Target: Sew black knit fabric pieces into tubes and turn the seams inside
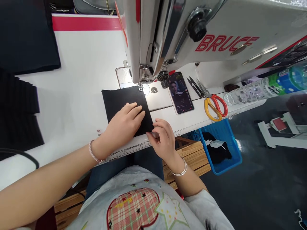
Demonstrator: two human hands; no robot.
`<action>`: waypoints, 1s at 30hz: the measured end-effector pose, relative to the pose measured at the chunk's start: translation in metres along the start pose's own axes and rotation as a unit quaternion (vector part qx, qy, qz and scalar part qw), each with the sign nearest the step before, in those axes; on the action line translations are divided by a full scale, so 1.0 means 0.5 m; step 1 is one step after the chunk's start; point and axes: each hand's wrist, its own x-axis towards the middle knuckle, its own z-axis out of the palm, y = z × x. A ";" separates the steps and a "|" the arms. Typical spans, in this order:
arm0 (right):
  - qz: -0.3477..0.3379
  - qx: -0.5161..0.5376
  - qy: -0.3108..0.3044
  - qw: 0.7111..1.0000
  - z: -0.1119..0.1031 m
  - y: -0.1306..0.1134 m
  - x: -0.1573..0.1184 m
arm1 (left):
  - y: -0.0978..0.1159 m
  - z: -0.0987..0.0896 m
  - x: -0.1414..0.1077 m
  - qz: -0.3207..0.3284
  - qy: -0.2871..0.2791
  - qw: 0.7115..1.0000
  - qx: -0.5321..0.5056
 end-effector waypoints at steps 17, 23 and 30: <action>-0.042 -0.067 -0.041 0.996 -0.013 -0.010 -0.044 | 0.055 -0.016 -0.063 0.036 0.046 0.998 0.011; -0.034 -0.080 -0.049 0.995 -0.010 -0.013 -0.047 | 0.064 -0.019 -0.065 0.051 0.042 0.998 0.024; -0.030 -0.075 -0.040 0.996 -0.007 -0.015 -0.050 | 0.069 -0.014 -0.064 0.044 0.038 0.998 0.018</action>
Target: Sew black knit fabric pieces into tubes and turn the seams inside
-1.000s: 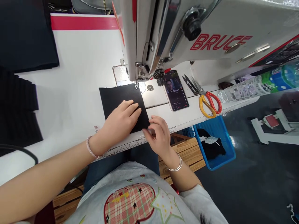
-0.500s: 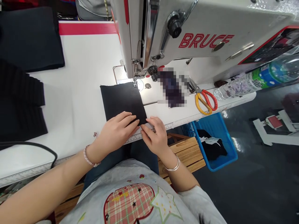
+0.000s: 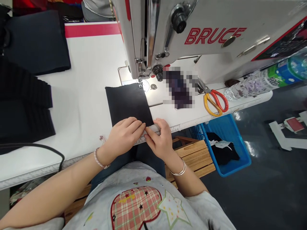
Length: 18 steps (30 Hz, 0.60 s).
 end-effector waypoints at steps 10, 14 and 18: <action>0.000 0.000 0.005 1.000 0.005 0.001 -0.004 | 0.007 0.005 0.016 0.021 0.016 0.999 0.019; 0.000 0.003 0.003 1.000 0.005 0.001 -0.005 | 0.006 0.009 0.017 0.022 0.009 1.000 0.012; 0.001 -0.001 0.004 1.000 0.006 0.002 -0.007 | 0.007 0.012 0.022 0.034 0.008 0.999 0.005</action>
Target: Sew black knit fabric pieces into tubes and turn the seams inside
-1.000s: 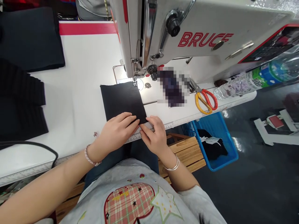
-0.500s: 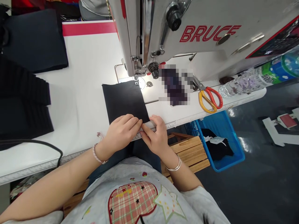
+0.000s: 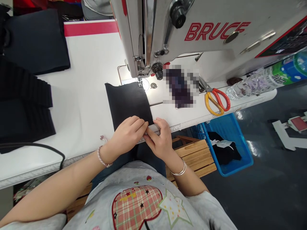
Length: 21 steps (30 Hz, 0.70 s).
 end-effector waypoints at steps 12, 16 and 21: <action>-0.008 -0.009 -0.011 1.000 -0.011 -0.001 0.004 | -0.006 0.001 0.004 0.027 -0.017 0.999 -0.014; -0.044 0.016 0.012 0.999 -0.022 0.011 0.003 | 0.000 -0.002 0.003 0.029 -0.020 0.999 -0.005; -0.043 -0.022 0.028 0.998 -0.027 0.030 0.011 | 0.006 -0.006 0.002 0.027 -0.031 0.999 0.006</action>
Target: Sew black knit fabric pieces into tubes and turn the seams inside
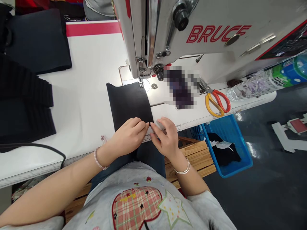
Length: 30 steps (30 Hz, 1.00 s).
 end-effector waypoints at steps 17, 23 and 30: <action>-0.052 -0.053 -0.036 0.997 0.001 0.011 0.016 | -0.151 -0.002 0.057 0.044 -0.069 0.996 -0.043; -0.053 -0.047 -0.025 0.997 0.005 0.014 0.013 | -0.165 -0.004 0.051 0.048 -0.063 0.996 -0.032; -0.049 -0.051 -0.023 0.997 0.011 0.018 0.003 | -0.170 -0.002 0.045 0.046 -0.061 0.997 -0.018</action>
